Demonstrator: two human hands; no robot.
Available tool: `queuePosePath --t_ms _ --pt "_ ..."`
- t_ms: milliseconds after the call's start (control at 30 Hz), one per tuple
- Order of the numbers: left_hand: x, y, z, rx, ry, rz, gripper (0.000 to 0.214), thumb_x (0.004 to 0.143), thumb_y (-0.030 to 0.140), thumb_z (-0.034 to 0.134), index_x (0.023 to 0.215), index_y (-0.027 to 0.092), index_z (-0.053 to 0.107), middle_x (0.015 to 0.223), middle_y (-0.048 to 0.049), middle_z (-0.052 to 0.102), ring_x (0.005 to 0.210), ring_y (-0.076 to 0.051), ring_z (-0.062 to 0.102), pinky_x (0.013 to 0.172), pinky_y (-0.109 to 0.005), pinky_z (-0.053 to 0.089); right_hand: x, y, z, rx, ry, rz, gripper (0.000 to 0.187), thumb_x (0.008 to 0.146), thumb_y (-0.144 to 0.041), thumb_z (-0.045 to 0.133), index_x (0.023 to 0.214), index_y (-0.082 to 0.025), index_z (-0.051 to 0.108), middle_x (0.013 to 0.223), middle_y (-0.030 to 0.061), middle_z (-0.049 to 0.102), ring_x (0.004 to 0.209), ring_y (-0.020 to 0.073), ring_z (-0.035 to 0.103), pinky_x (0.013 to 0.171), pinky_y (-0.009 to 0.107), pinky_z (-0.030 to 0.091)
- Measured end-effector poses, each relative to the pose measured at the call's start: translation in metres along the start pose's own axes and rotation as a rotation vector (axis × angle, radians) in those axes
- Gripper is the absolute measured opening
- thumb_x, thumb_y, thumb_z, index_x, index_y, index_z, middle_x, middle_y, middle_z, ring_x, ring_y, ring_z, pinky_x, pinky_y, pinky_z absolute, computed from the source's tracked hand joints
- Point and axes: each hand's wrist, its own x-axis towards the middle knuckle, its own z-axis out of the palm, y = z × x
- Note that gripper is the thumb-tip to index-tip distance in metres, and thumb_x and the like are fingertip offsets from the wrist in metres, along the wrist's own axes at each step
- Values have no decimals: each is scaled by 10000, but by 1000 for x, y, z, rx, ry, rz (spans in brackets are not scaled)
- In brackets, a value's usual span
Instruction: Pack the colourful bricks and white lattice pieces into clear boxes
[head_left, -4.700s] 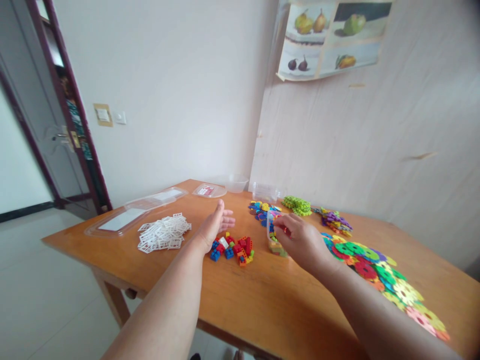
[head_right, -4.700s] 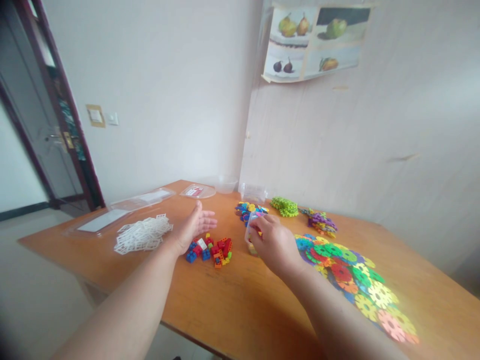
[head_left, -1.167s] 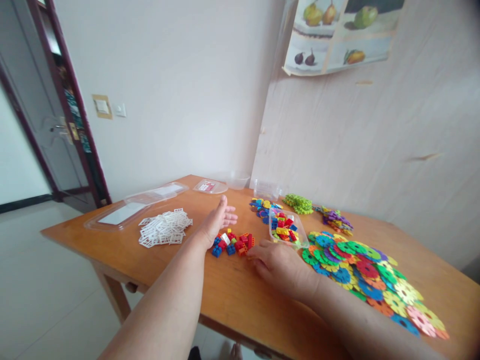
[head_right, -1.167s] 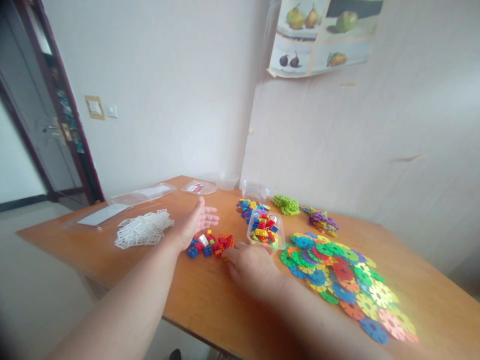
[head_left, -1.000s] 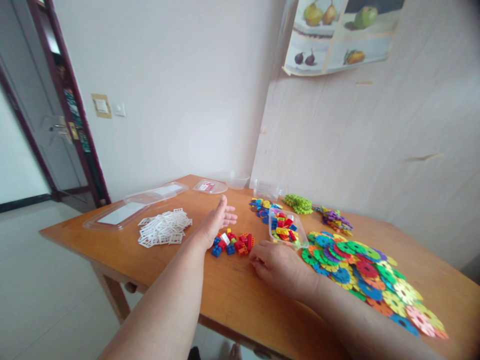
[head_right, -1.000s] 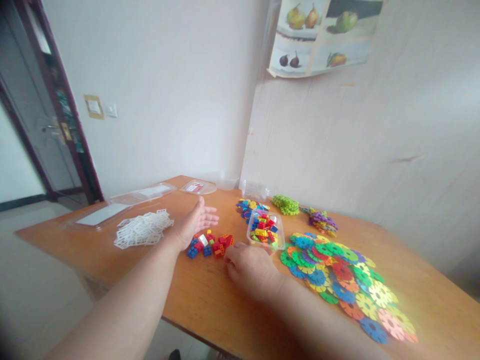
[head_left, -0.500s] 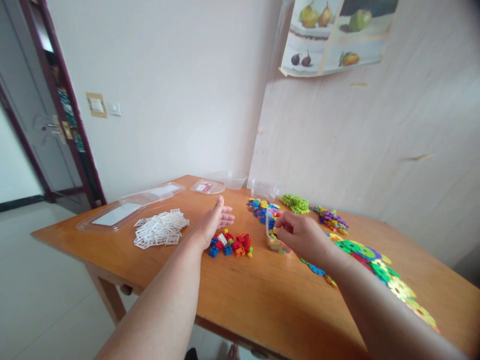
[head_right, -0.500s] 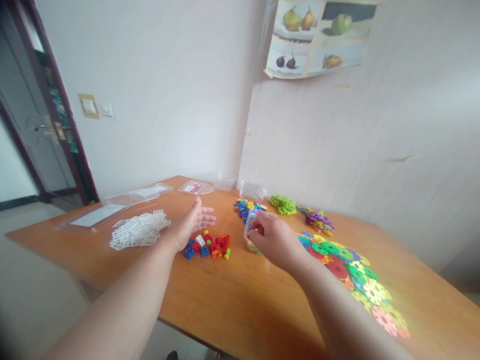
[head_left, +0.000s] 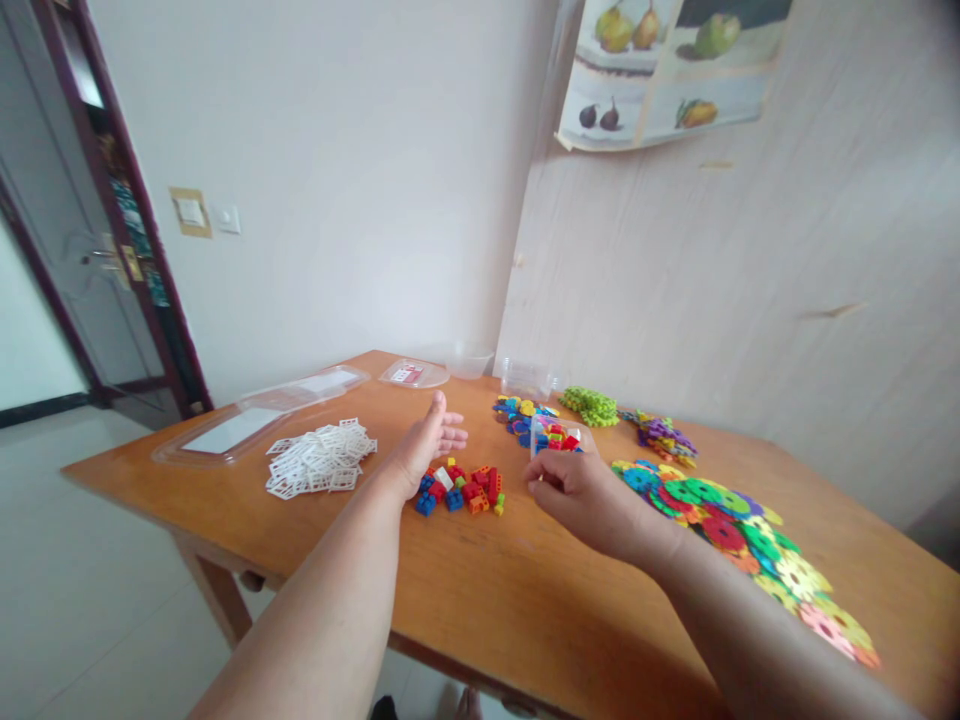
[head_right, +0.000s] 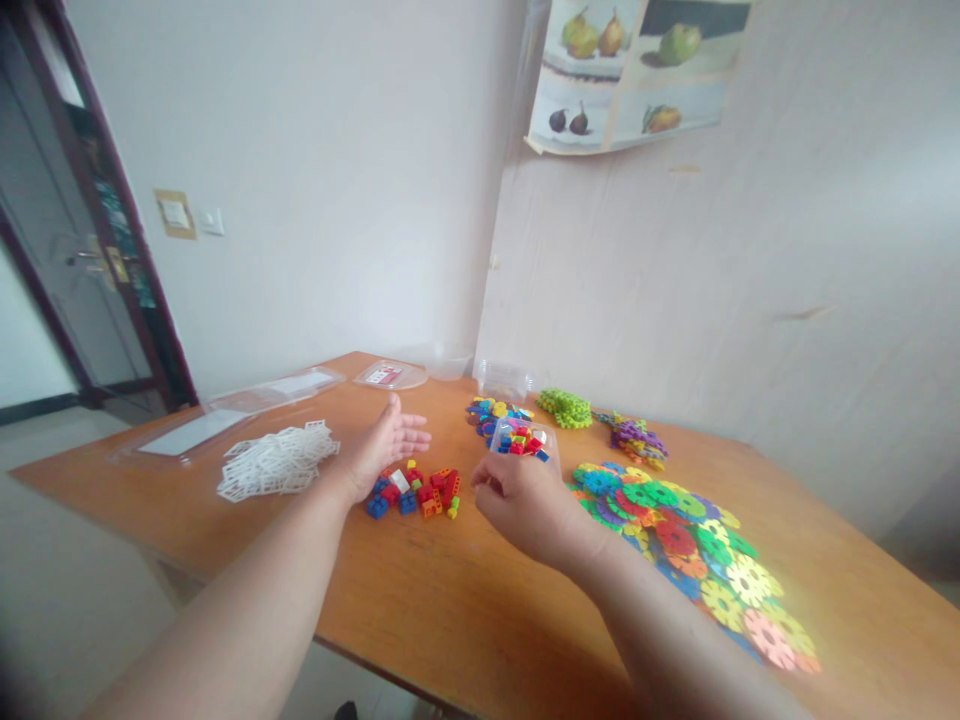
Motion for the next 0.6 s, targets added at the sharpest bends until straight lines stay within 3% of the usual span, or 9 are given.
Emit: queuePosePath --t_ms 167,300,600 --pt "-1 0 0 6 -7 9 976 778 878 199 1297 138 565 1252 -182 667 1137 -294 637 958 -364 436 -3 -16 25 -221 -124 -19 189 888 -179 464 907 -203 651 872 34 706 792 150 630 674 234 386" --pt "0 0 0 7 -9 3 957 781 874 206 1280 146 575 1242 -174 674 1148 -299 629 976 -374 424 0 -19 32 -357 -190 -3 167 902 -175 466 915 -195 631 934 64 713 853 174 649 698 244 385" --pt "0 0 -1 -9 -9 15 968 780 876 212 1276 126 572 1216 -187 682 1117 -300 644 967 -377 433 0 -18 32 -393 -155 119 175 883 -194 466 941 -195 631 875 75 724 794 198 670 615 255 351"
